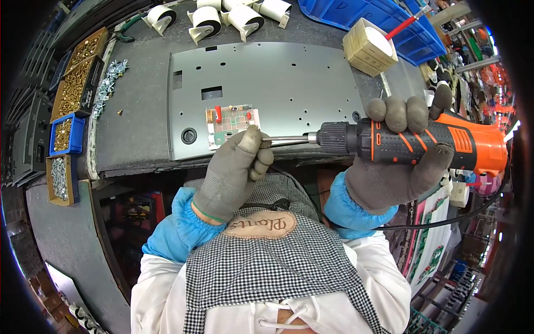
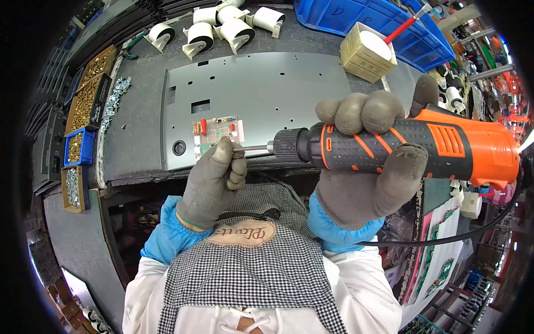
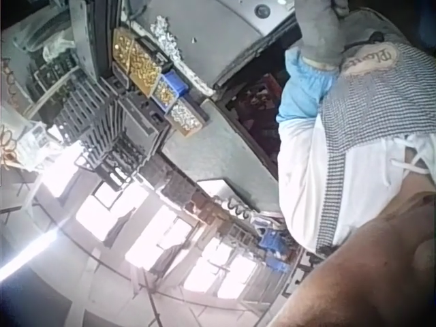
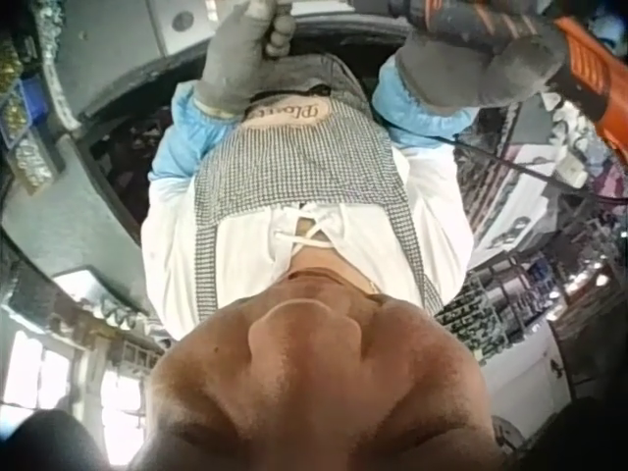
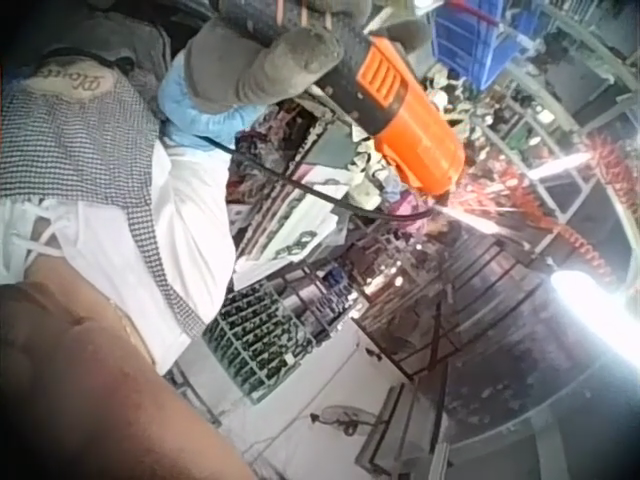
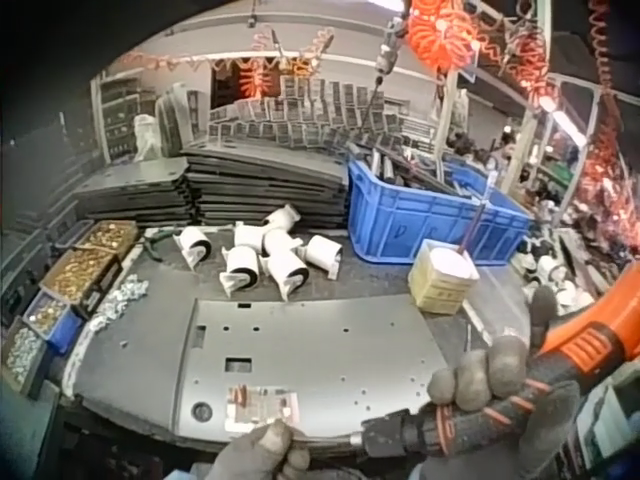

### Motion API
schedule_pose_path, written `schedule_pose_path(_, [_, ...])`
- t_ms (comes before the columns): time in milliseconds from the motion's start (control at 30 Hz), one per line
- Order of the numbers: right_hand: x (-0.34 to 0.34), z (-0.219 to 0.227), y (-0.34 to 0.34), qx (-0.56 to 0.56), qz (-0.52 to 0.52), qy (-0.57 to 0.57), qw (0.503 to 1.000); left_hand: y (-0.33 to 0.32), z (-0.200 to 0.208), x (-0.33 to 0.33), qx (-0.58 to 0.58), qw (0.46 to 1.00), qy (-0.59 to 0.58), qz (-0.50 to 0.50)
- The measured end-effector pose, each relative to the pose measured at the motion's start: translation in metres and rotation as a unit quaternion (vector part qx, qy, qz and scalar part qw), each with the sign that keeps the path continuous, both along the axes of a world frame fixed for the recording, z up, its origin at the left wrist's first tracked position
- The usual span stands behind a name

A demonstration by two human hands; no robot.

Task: The person assembles a circuit board and a mechanical component into an electronics housing by securing them with screws using an electric screwdriver.

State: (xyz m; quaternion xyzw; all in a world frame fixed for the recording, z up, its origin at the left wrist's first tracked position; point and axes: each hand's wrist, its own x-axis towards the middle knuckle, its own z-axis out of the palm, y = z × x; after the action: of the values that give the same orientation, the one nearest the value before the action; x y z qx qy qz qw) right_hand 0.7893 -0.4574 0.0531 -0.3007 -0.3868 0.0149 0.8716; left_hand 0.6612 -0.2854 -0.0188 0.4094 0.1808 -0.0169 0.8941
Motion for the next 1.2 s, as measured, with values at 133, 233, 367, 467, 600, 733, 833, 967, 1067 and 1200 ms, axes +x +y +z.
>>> schedule_pose_path(133, [-0.009,0.001,0.007,-0.010,-0.021,0.001,1.000,0.000,-0.006,-0.001,-0.024,1.000,-0.007,0.007])
schedule_pose_path(233, [-0.010,0.000,0.013,0.024,0.019,0.004,1.000,0.002,-0.003,0.000,-0.035,0.999,-0.002,0.033])
schedule_pose_path(367, [-0.017,0.007,0.020,-0.013,-0.054,0.026,0.998,0.004,-0.006,-0.002,-0.026,0.999,-0.018,0.040])
schedule_pose_path(467, [-0.012,0.003,0.019,-0.007,-0.055,0.036,0.998,0.004,-0.004,-0.003,-0.032,0.998,-0.018,0.045])
schedule_pose_path(600, [-0.012,0.000,0.021,0.002,-0.051,0.033,0.998,0.004,-0.010,-0.004,-0.044,0.997,-0.024,0.065])
schedule_pose_path(733, [-0.015,0.001,0.024,-0.003,-0.066,0.034,0.997,0.004,-0.010,-0.003,-0.054,0.995,-0.022,0.077])
schedule_pose_path(833, [-0.013,0.004,0.028,-0.008,-0.062,0.038,0.997,0.003,-0.010,-0.005,-0.007,0.995,-0.028,0.095])
schedule_pose_path(967, [-0.013,0.008,0.040,-0.046,-0.159,0.141,0.976,0.009,-0.010,-0.009,0.060,0.990,-0.043,0.117])
schedule_pose_path(1067, [-0.006,0.006,0.048,-0.022,-0.124,0.152,0.980,0.023,0.002,-0.013,0.156,0.975,-0.068,0.141])
schedule_pose_path(1200, [-0.006,0.005,0.067,-0.120,-0.155,0.072,0.978,0.079,0.015,-0.018,0.722,0.670,-0.100,0.138])
